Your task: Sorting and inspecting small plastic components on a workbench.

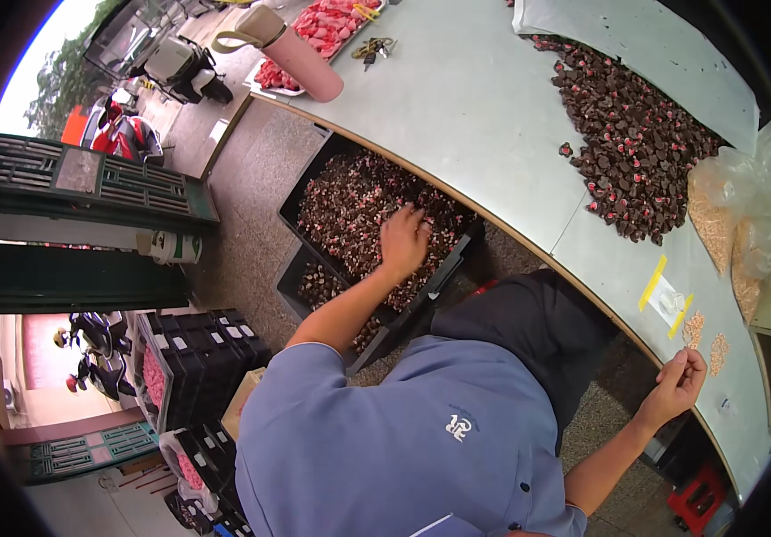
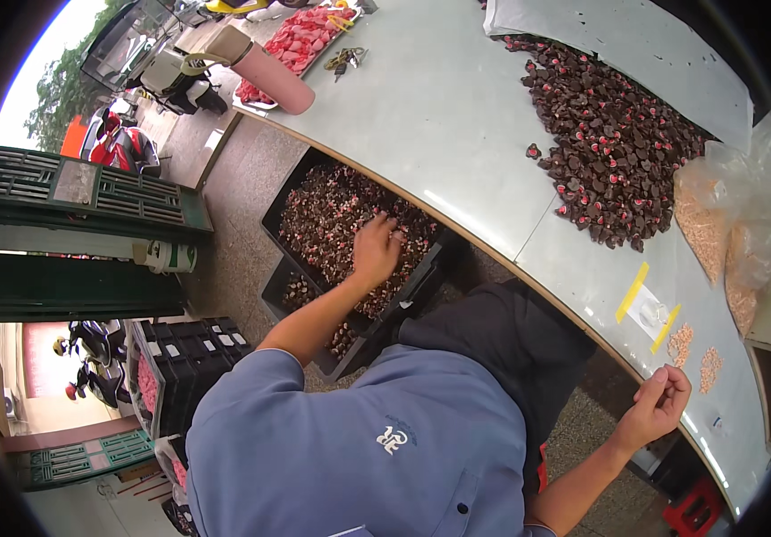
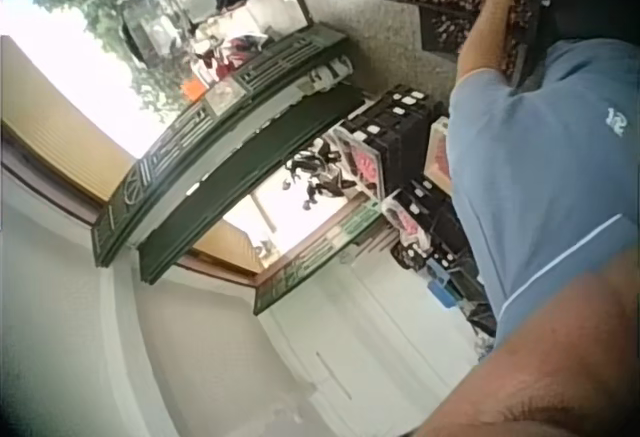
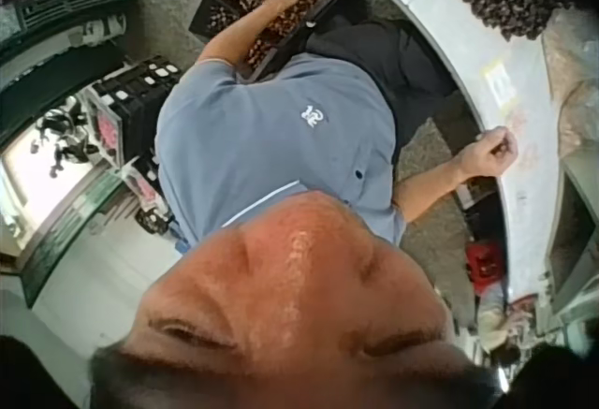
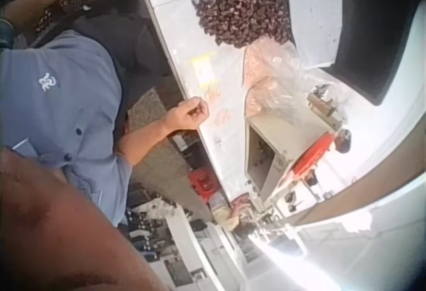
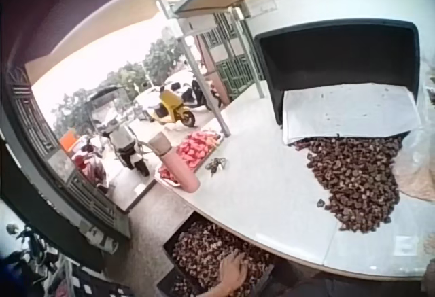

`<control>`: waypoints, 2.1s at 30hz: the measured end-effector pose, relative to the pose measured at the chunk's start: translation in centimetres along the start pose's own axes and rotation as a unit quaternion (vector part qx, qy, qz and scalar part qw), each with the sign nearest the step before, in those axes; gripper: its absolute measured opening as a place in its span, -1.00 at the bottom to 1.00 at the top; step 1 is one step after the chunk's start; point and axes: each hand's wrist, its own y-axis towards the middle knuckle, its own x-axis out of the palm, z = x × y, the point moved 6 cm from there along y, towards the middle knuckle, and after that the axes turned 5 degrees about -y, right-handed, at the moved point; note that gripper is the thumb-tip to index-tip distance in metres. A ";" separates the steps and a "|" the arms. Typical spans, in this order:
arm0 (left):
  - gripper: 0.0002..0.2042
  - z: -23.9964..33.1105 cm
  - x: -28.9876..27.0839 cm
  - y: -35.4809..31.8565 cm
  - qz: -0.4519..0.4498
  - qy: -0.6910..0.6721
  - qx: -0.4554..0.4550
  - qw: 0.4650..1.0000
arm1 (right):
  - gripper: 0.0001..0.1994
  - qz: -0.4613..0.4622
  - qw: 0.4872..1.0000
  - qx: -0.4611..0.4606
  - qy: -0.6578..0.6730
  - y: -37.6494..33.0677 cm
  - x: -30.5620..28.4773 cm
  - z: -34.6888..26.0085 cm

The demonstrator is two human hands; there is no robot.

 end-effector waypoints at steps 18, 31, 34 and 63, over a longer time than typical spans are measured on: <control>-0.68 -18.3 -2.8 21.3 0.075 0.202 0.107 0.971 | -0.89 0.027 0.998 0.027 -0.055 -2.0 -1.0 0.1; -0.69 6.9 -18.1 3.5 0.396 -0.286 0.158 0.858 | -0.95 -0.015 1.000 0.012 -0.003 -0.1 2.0 -1.2; -0.74 17.4 -16.7 3.6 0.291 -0.254 0.301 0.872 | -0.95 -0.012 1.000 -0.001 0.016 -0.6 2.0 -1.7; -0.31 38.2 -1.8 9.7 -0.056 0.154 0.510 0.844 | -0.93 0.075 0.996 -0.004 -0.051 -3.3 -4.9 1.8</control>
